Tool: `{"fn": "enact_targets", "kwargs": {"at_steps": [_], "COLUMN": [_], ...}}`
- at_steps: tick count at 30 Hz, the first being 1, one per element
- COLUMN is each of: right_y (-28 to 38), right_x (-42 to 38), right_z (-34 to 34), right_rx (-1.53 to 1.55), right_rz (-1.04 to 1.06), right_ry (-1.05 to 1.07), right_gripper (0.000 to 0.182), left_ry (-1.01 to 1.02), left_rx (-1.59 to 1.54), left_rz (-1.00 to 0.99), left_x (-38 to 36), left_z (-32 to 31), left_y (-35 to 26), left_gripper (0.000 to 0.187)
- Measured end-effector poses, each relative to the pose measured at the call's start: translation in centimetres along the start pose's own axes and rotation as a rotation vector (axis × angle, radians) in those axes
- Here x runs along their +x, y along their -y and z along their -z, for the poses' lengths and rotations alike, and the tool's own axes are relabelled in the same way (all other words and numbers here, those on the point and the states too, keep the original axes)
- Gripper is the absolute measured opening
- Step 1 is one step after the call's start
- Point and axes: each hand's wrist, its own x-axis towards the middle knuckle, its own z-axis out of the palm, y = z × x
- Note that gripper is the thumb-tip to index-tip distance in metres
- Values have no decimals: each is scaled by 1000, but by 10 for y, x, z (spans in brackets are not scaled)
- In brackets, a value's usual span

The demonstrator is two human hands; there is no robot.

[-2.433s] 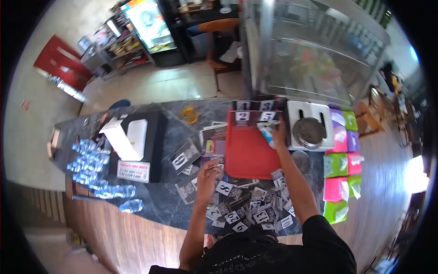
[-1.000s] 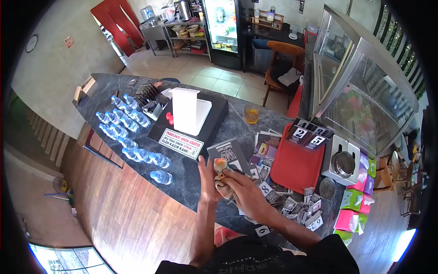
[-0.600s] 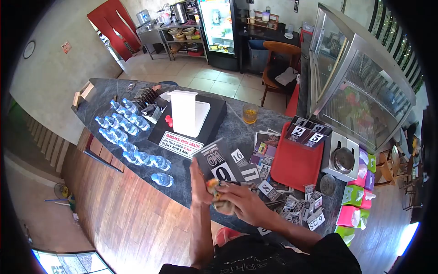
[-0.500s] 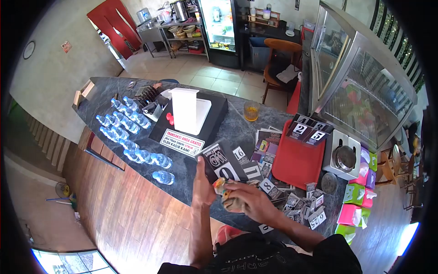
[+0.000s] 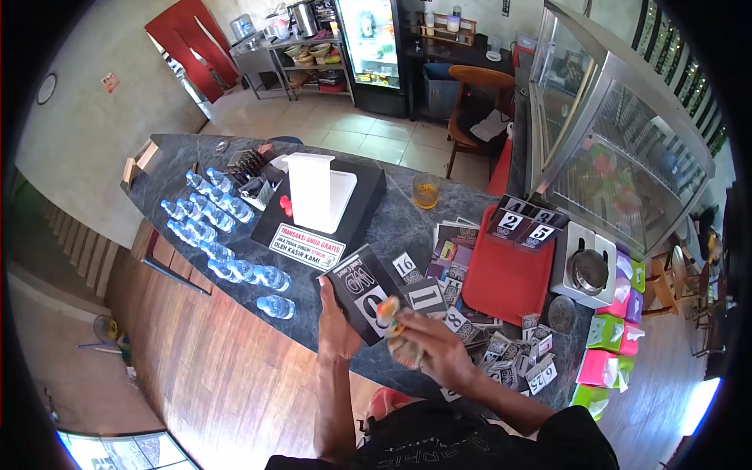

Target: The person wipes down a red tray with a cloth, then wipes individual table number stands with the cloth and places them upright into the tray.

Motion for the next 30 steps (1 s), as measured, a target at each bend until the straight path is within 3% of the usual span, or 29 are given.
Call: {"fn": "enact_targets", "kwargs": {"at_steps": [5,7,8,10,11,13,14,16,17,18,20,21,23,24,27,29,30], "right_y": [-18,-30,-27,-24,-29,-9,-5,2,-4,-4,-8,-10,-15,-12,-3,6,7], "right_x": [25,35,34,30,23,23,22,20,18,16,16,19,28,32,34,29,28], "right_z": [7,6,14,1,-10,-15,-14,-12,-16,-14,-4,-1,4,2,-6,-3,-1], "right_rx": [-29,633,1001,846,839,427,366,84,-11,-11,-325,-382,-385,-293,80,-67,-218], "right_rz": [-74,-397,-709,-686,-569,-194,-181,-76,-12,-14,30,10,-29,-24,-31,42,118], "right_ry": [-224,-356,-280,-303,-287,-269,-189,-107,-112,-117,-33,-63,-71,-122,20,26,22], "right_gripper": [46,33,32,34,35,36,40,43,46,46,46,47,47,48,48,47,47], "left_ry": [-46,-64,-66,-76,-98,-177,-140,-29,103,205,382,265,128,145,210,325,190], "left_rx": [112,-5,-16,2,164,317,312,25,53,-86,-316,-139,168,95,-54,-67,52], "left_rz": [135,235,218,177,64,-140,-112,173,187,235,319,305,248,241,279,269,222], "left_x": [-8,-10,-6,-2,0,2,-7,-19,-19,-22,-22,-23,-31,-27,-17,-19,-15], "left_z": [-11,-13,-7,-5,-4,0,6,-17,-15,-16,5,-2,-24,-22,-14,-21,-18], "left_y": [21,38,50,64,70,86,90,63,53,46,46,45,43,45,38,30,31], "left_gripper": [67,61,60,53,51,49,58,71,86,89,97,96,94,93,88,86,87]}}
